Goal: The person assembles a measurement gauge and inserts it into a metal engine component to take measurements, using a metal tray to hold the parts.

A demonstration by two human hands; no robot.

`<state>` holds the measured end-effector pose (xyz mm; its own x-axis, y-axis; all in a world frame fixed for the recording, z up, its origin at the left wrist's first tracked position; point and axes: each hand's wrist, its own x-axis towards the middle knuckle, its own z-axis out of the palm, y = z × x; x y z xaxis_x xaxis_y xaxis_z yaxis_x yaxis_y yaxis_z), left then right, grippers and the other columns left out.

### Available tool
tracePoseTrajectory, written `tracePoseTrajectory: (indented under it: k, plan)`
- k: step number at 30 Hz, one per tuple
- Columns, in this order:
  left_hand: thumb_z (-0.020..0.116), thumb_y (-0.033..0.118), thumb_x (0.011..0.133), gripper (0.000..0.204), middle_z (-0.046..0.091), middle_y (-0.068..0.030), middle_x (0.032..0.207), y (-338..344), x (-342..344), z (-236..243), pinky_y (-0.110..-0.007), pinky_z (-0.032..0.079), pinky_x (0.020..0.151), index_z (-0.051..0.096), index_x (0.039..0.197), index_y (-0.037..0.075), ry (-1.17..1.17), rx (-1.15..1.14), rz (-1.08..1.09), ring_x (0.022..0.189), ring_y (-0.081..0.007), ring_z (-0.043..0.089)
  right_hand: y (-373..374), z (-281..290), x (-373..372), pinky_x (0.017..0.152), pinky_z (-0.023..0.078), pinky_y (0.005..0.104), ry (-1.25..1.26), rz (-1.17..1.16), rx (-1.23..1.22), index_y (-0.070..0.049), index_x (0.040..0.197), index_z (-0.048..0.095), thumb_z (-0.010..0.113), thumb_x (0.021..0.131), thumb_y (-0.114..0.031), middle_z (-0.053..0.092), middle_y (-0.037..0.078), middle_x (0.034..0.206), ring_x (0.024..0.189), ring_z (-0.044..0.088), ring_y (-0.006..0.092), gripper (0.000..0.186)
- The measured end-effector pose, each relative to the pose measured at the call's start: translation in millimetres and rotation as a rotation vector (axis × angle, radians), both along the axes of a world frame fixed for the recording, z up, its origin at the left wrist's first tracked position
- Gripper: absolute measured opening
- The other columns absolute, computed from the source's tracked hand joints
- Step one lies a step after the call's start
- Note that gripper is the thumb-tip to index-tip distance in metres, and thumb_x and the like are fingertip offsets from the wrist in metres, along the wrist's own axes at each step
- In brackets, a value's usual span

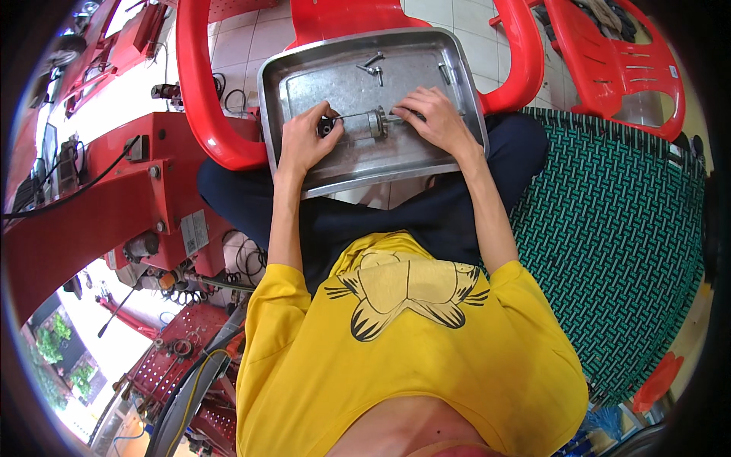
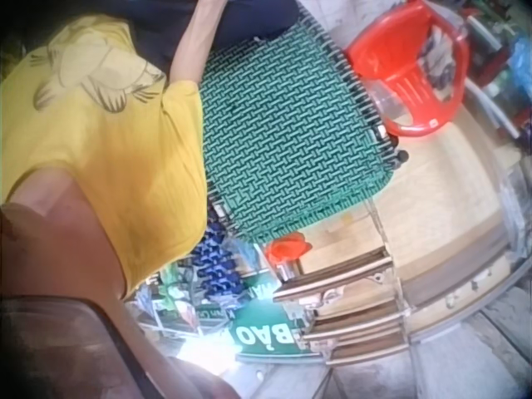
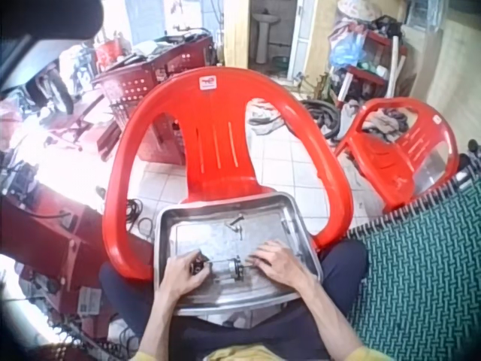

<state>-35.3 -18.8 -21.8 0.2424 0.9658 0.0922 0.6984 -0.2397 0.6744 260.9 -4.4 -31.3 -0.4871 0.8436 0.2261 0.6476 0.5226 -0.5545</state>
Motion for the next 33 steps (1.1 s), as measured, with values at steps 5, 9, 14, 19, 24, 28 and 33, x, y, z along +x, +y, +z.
tracePoseTrajectory:
  k: [5, 9, 14, 19, 24, 28, 33]
  plan:
    - [0.076, 0.027, 0.089, 0.023, 0.078, -0.0114, 0.088, 0.5, 0.2, -1.1, -0.038, 0.052, 0.065, 0.071, 0.098, 0.005, -0.009, 0.020, -0.007, 0.066, -0.0281, 0.070, -1.0, -1.4, 2.1, 0.097, 0.048, 0.0399, 0.002, 0.033, 0.019, -0.008, 0.102, 0.080, 0.069, 0.100, -0.028, 0.076, 0.006, 0.098, 0.103, 0.068, 0.0267, 0.023]
    - [0.076, 0.026, 0.089, 0.023, 0.077, -0.0113, 0.087, 0.4, 0.2, -1.0, -0.038, 0.052, 0.066, 0.071, 0.098, 0.005, -0.027, 0.019, -0.003, 0.066, -0.0279, 0.070, -1.3, 0.2, 2.5, 0.098, 0.047, 0.0395, -0.040, 0.042, 0.000, -0.008, 0.100, 0.080, 0.068, 0.100, -0.030, 0.075, 0.006, 0.098, 0.104, 0.067, 0.0263, 0.025]
    - [0.076, 0.025, 0.089, 0.022, 0.077, -0.0117, 0.089, 1.1, 0.3, -3.0, -0.038, 0.053, 0.066, 0.071, 0.098, 0.005, -0.019, 0.042, -0.009, 0.068, -0.0284, 0.071, -1.5, 3.3, 1.9, 0.098, 0.047, 0.0395, -0.030, 0.066, -0.005, -0.008, 0.098, 0.081, 0.069, 0.099, -0.033, 0.074, 0.005, 0.100, 0.106, 0.066, 0.0254, 0.028]
    - [0.076, 0.025, 0.089, 0.023, 0.077, -0.0119, 0.089, 0.6, -0.9, -3.3, -0.039, 0.053, 0.066, 0.070, 0.098, 0.005, 0.001, 0.022, -0.010, 0.069, -0.0292, 0.071, -1.7, 6.3, 1.9, 0.098, 0.046, 0.0392, -0.023, 0.066, 0.000, -0.008, 0.097, 0.080, 0.072, 0.097, -0.034, 0.072, 0.005, 0.099, 0.106, 0.066, 0.0251, 0.028]
    - [0.076, 0.027, 0.089, 0.024, 0.077, -0.0125, 0.089, -0.6, 0.5, -0.6, -0.039, 0.052, 0.064, 0.071, 0.098, 0.005, -0.013, 0.010, 0.002, 0.065, -0.0293, 0.069, -1.5, 8.4, 0.7, 0.098, 0.046, 0.0381, -0.032, 0.054, -0.011, -0.008, 0.097, 0.079, 0.072, 0.097, -0.034, 0.073, 0.004, 0.100, 0.105, 0.066, 0.0245, 0.027]
    - [0.075, 0.028, 0.089, 0.023, 0.077, -0.0115, 0.090, -0.2, 0.7, 1.5, -0.042, 0.055, 0.067, 0.070, 0.096, 0.007, 0.024, -0.008, 0.013, 0.072, -0.0324, 0.072, -2.7, 10.2, 0.3, 0.100, 0.045, 0.0392, 0.025, 0.020, 0.019, -0.008, 0.095, 0.080, 0.073, 0.096, -0.035, 0.073, 0.003, 0.105, 0.108, 0.066, 0.0242, 0.028]
    - [0.075, 0.028, 0.089, 0.024, 0.077, -0.0120, 0.090, -1.1, 0.9, 2.2, -0.042, 0.055, 0.067, 0.069, 0.096, 0.007, 0.021, -0.009, 0.020, 0.072, -0.0334, 0.072, -4.4, 11.5, 2.8, 0.103, 0.044, 0.0426, -0.027, -0.005, -0.002, -0.006, 0.093, 0.081, 0.076, 0.094, -0.035, 0.072, 0.005, 0.113, 0.117, 0.063, 0.0263, 0.029]
